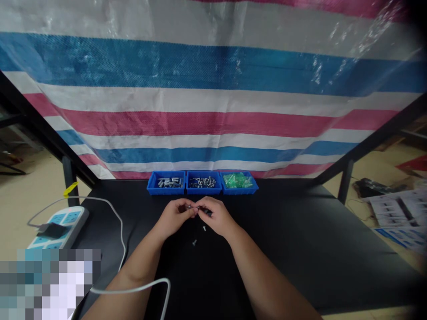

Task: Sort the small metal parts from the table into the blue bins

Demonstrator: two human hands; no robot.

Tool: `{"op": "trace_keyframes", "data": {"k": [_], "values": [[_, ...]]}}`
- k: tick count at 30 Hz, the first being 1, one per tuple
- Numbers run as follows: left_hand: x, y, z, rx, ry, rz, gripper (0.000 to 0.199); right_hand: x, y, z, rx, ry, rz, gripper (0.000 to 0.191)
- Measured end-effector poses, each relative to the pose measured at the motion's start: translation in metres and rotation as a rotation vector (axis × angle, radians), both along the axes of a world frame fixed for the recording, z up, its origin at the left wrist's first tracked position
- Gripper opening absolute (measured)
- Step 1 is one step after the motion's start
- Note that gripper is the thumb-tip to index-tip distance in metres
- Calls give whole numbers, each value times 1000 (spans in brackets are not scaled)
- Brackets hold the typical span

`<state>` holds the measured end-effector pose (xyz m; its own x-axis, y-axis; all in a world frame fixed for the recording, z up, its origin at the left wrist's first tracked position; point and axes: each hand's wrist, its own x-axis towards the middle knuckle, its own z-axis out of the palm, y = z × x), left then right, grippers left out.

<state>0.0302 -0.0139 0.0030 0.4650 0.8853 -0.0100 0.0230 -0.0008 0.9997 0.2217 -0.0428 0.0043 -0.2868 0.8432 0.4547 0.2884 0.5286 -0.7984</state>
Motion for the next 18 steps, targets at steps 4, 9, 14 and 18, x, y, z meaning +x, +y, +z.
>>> {"op": "trace_keyframes", "data": {"k": [4, 9, 14, 18], "values": [[-2, 0, -2, -151, -14, 46, 38, 4, 1, 1, -9, -62, -29, 10], [-13, 9, -10, -238, -25, 288, 41, 10, 6, -10, -133, -30, -177, 9], [-22, 20, -3, -230, -321, 530, 37, 14, 16, -16, -142, 116, -335, 7], [-21, 24, 7, -144, -595, 720, 38, 18, 18, -16, -61, 303, -422, 16]]}}
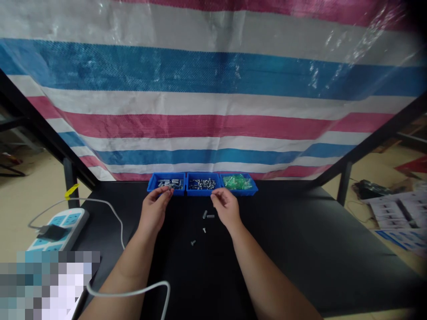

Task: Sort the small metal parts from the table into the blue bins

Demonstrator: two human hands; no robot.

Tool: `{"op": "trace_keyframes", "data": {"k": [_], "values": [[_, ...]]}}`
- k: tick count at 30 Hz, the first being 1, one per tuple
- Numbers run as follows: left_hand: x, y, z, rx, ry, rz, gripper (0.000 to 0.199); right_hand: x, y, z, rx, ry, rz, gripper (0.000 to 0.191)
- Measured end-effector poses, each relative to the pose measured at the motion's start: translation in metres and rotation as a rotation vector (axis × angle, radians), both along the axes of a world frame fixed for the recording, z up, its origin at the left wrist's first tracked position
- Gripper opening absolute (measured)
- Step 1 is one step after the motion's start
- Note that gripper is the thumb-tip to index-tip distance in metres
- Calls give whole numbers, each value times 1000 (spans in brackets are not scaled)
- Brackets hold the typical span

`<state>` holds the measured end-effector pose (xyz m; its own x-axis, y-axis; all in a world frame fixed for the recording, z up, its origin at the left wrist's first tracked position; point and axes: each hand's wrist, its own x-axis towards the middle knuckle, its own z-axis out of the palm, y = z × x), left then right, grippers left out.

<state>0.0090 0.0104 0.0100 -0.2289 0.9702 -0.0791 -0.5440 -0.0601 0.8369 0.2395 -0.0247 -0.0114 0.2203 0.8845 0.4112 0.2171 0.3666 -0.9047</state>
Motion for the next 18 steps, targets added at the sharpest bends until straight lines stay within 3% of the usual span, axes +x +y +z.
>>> {"op": "trace_keyframes", "data": {"k": [5, 11, 15, 18], "values": [[-1, 2, -1, 104, 27, 100, 30, 4, 0, -1, 110, 65, -169, 17], [-3, 3, -2, 97, 34, -12, 49, 0, 5, 1, 0, 35, -54, 39], [-5, -1, 3, 146, 42, -62, 30, 1, -4, 10, 61, -70, -125, 14], [-7, -5, 4, 189, 87, -119, 15, 4, -10, 17, 114, -118, -114, 7]]}}
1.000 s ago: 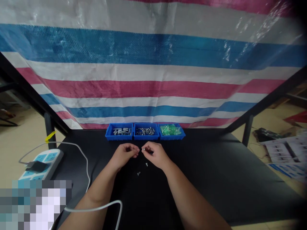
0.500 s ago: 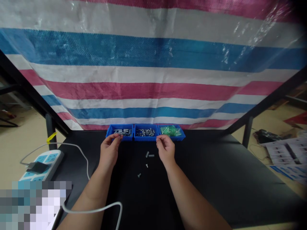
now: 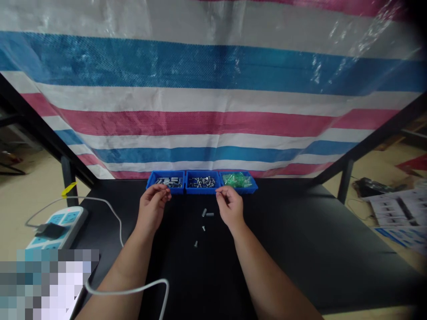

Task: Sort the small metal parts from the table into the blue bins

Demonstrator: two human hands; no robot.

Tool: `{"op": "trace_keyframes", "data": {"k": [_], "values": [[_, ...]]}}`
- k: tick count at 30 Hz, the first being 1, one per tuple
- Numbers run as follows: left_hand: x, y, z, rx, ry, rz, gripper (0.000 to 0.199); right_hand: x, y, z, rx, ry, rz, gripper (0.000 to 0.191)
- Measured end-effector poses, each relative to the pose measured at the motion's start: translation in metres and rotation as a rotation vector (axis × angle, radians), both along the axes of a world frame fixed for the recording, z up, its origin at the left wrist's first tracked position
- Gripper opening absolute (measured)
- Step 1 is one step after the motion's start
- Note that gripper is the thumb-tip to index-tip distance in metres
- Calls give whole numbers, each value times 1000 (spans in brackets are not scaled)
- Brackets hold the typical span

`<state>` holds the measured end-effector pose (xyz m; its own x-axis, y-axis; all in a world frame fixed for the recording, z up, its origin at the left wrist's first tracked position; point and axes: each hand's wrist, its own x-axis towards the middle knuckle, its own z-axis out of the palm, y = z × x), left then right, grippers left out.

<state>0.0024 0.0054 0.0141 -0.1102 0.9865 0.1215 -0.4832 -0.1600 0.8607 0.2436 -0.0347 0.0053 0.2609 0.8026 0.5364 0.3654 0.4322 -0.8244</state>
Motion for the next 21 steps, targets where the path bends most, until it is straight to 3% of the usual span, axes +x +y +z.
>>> {"op": "trace_keyframes", "data": {"k": [4, 9, 15, 18, 21], "values": [[1, -6, -2, 78, 270, -67, 8, 7, -1, 4, -43, -92, 90, 4], [8, -14, -1, 200, 726, -232, 11, 18, -3, 3, -291, -363, 276, 10], [17, -21, -7, 414, 1108, -483, 33, 24, -13, 5, -480, -584, 322, 39], [24, -24, -13, 500, 1269, -530, 48, 24, -16, 9, -519, -578, 315, 30], [30, -25, -16, 540, 1452, -507, 43, 21, -19, 15, -561, -558, 359, 19]]}}
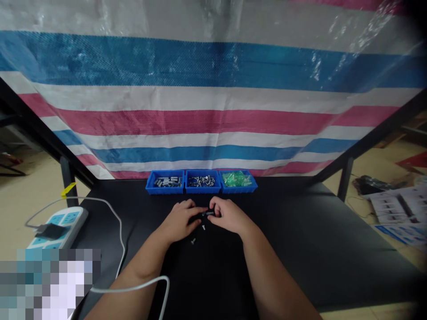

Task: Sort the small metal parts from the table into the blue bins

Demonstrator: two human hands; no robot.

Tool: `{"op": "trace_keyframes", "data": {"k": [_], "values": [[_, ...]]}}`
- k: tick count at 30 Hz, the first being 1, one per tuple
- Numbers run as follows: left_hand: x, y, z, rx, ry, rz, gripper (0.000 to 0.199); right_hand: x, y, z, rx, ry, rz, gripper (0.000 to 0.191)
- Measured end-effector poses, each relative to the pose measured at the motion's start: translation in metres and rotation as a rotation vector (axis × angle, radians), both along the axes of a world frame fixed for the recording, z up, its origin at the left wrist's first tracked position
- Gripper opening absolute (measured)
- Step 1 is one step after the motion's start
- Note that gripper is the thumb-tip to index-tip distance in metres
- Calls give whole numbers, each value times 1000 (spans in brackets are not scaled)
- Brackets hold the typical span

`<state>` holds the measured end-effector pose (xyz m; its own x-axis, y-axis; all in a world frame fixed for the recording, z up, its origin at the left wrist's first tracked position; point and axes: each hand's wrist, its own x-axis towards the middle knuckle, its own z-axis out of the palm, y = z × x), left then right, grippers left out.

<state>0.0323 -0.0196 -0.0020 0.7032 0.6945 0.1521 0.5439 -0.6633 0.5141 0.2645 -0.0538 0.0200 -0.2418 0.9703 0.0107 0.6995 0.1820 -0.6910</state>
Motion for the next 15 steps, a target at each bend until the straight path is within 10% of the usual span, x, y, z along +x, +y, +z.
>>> {"op": "trace_keyframes", "data": {"k": [15], "values": [[-13, 11, -4, -60, -270, 361, 13, -36, -7, -7, 16, -10, 94, 12]]}}
